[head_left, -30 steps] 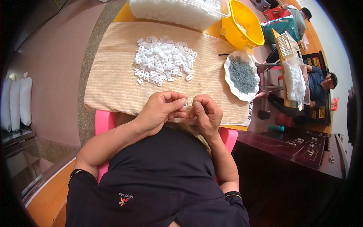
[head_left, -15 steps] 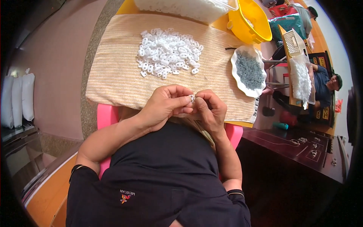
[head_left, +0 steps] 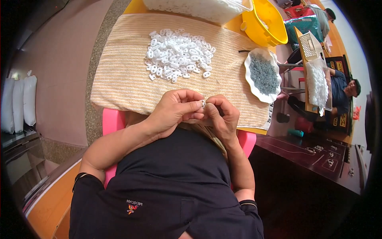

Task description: Assembling small grey inserts into white plastic housings by hand.

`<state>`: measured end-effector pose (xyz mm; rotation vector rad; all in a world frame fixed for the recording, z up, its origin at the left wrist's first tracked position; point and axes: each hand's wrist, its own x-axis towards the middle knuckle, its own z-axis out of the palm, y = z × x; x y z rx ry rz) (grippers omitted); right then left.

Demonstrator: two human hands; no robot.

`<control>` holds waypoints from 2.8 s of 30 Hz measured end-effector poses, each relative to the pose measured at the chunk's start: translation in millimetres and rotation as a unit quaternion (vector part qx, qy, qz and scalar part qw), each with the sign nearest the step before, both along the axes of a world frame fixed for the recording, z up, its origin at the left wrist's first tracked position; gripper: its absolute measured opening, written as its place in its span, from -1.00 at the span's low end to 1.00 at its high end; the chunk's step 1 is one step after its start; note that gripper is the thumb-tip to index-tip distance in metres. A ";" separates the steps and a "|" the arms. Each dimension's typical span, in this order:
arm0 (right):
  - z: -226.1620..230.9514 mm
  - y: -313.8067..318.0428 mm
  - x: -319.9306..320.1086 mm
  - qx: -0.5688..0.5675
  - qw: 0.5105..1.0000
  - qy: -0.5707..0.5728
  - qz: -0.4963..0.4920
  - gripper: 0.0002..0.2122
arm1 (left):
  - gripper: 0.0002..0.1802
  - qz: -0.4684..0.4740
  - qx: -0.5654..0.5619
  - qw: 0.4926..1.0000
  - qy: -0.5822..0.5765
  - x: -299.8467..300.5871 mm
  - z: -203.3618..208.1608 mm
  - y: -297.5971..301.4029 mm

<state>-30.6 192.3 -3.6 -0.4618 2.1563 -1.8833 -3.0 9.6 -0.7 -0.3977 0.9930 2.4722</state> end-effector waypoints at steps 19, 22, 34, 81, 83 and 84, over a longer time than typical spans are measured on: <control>4.7 -1.0 -0.5 0.066 0.996 0.052 0.001 -0.94 | -0.83 0.027 -0.033 0.999 0.017 3.0 -2.9 4.8; 5.2 -0.9 -0.5 0.074 0.995 0.063 0.003 -0.93 | -0.81 0.029 -0.048 0.998 0.016 4.0 -0.9 5.5; 4.5 0.3 0.0 0.027 0.996 -0.079 0.009 -0.88 | -0.81 0.025 -0.081 0.994 0.066 5.9 0.0 6.1; 14.9 -27.5 -65.7 0.355 0.888 0.292 0.025 -0.82 | -0.85 0.101 -0.038 0.993 0.037 1.5 1.3 -5.2; 16.2 -21.3 -64.3 0.301 0.917 0.259 0.032 -0.76 | -0.85 0.104 -0.032 0.993 0.037 1.4 1.1 -5.6; 16.1 -18.0 -63.4 0.301 0.917 0.258 0.033 -0.76 | -0.85 0.104 -0.037 0.993 0.038 1.2 2.2 -5.9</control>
